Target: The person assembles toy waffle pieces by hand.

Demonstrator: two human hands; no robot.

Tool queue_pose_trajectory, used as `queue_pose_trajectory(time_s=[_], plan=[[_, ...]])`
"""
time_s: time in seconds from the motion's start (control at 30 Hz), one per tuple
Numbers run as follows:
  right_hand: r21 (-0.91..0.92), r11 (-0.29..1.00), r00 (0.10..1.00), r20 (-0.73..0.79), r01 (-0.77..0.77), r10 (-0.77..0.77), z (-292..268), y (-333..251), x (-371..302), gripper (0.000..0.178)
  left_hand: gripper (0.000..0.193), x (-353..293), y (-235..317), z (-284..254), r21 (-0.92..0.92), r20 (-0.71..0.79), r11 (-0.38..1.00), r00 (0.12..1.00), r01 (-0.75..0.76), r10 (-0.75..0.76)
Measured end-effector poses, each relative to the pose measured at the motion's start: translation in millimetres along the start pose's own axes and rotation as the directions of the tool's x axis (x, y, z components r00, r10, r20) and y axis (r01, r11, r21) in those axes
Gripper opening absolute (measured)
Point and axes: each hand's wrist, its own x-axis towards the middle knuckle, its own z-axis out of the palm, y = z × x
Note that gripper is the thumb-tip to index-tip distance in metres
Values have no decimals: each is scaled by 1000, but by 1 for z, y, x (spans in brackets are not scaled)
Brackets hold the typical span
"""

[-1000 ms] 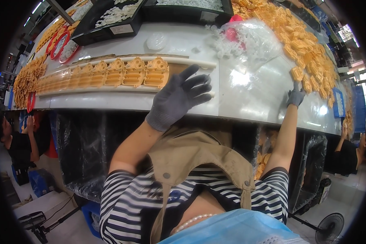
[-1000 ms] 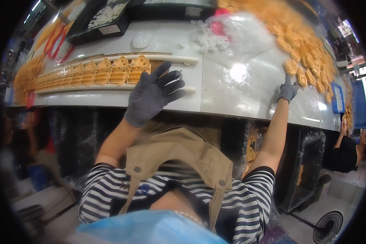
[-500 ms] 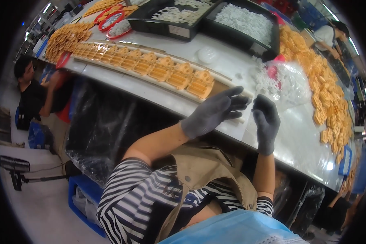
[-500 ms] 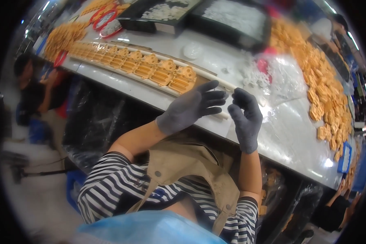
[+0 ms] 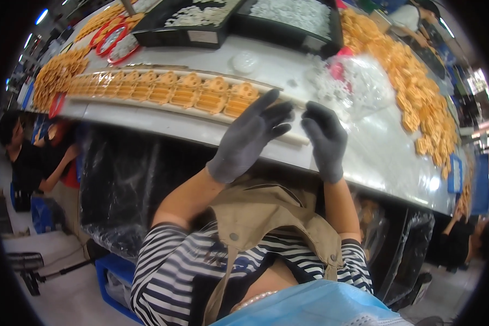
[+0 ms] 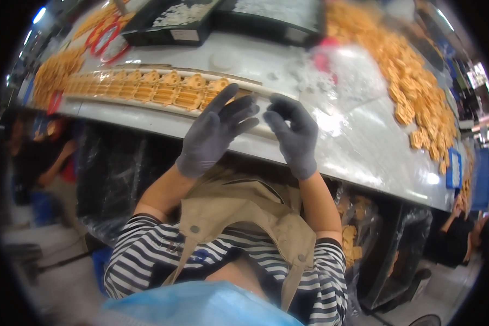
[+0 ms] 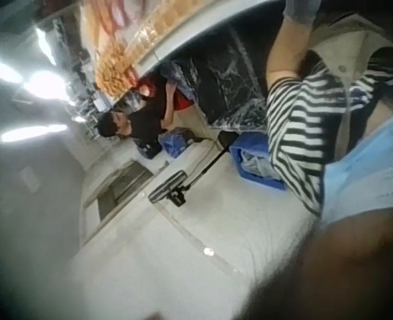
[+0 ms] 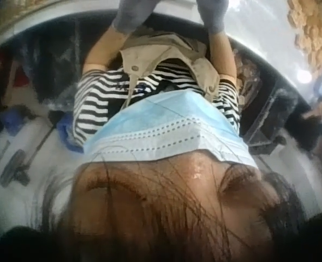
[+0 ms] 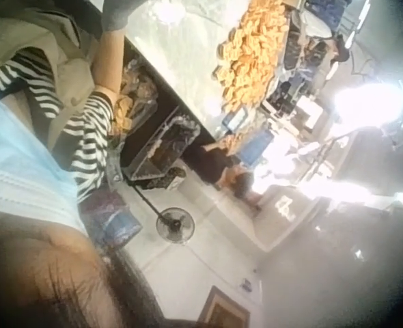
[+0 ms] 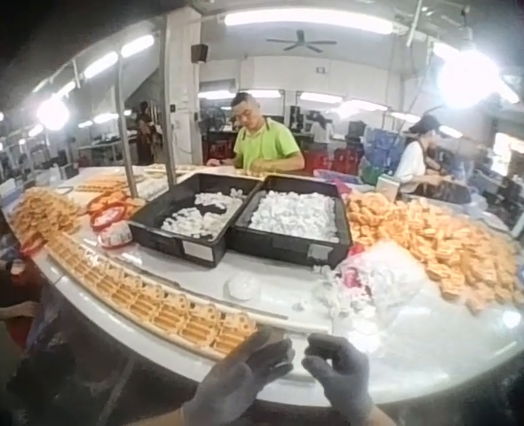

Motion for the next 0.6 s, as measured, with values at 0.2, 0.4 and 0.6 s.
queue_pose_trajectory(time_s=[0.2, 0.4, 0.6], plan=[[-424, 729, 838, 171, 537, -518, -5, 5, 1, 46, 56, 4, -15, -2, -78, 90, 997, 996, 12, -5], [-510, 521, 692, 229, 685, -685, -20, 1, -1, 28, 59, 0, -18, 16, 84, 124, 996, 992, 22, -32], [-419, 736, 807, -12, 532, -591, -24, 6, -6, 23, 65, 10, -24, 18, 57, 138, 998, 990, 6, -14]])
